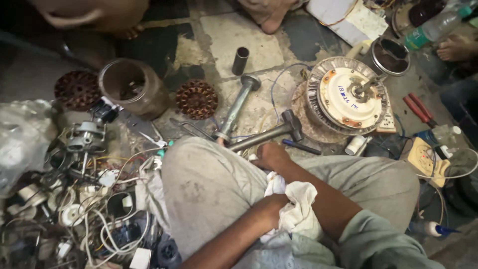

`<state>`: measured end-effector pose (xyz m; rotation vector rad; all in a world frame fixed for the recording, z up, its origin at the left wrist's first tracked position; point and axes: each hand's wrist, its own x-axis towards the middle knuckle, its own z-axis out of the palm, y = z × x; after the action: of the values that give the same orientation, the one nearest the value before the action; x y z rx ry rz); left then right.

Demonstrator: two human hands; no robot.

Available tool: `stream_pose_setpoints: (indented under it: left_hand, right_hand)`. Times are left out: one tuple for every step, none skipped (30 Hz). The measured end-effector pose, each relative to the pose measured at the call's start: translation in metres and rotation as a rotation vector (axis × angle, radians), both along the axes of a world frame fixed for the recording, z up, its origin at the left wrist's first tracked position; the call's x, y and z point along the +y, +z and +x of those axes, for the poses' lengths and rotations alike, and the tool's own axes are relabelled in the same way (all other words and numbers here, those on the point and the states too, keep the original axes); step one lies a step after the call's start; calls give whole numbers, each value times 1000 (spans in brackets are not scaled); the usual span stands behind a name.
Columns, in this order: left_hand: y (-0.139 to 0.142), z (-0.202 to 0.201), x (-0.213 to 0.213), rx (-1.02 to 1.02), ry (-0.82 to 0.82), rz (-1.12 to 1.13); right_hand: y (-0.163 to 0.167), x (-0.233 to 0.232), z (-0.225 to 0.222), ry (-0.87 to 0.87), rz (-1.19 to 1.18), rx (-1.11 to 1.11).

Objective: The person sits on the floor and uses a screwdriver to adjust screws on a circular motor stator. They then use a marker to write on the stator and wipe it with a cloth. The person continues to adjust the stator with a screwdriver and handles other tools and parts on the floor.

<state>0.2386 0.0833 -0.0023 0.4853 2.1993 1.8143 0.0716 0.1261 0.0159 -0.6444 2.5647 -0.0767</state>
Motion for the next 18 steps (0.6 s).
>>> stream_pose_setpoints:
  left_hand:
    - [7,0,-2,32,10,25]
    - [14,-1,-3,-2,-8,-25]
    - [22,-3,-5,-39,-23,-78]
    - [29,-3,-6,-80,-37,-129]
    - [36,-5,-7,-86,-50,-89]
    - [42,-6,-8,-96,-61,-54]
    - [47,-5,-10,-106,-71,-22]
    - [51,-6,-11,-151,-83,-44]
    - [54,-7,-10,-194,-98,-64]
    - [55,-8,-10,-235,-111,-85]
    - [54,-8,-10,-226,-110,-107]
    - [53,-9,-10,-214,-108,-127]
    - [50,-9,-8,-202,-103,-146]
    - [47,-10,-7,-202,-103,-164]
    - [43,-10,-7,-201,-104,-183]
    - [39,-10,-6,-201,-104,-203]
    - [36,-10,-5,-163,-113,-211]
    - [32,-9,-5,-128,-122,-220]
  right_hand:
    - [4,3,1,-30,22,-26]
    - [8,7,2,-57,43,-52]
    - [12,10,3,-90,-1,-13]
    - [15,16,4,-122,-43,22]
    - [18,21,5,-152,-85,58]
    - [19,25,6,-137,-95,87]
    - [20,30,8,-122,-108,116]
    - [19,33,9,-108,-120,149]
    - [17,34,10,-4,-247,250]
    - [14,34,11,100,-375,354]
    - [10,32,10,206,-501,461]
    - [6,29,9,263,-541,439]
    - [0,22,6,323,-581,417]
    - [-5,14,2,384,-621,394]
    - [-10,4,-5,342,-659,395]
    - [-16,-7,-14,299,-696,395]
    - [-21,-19,-24,255,-734,394]
    - [-26,-31,-37,154,-730,265]
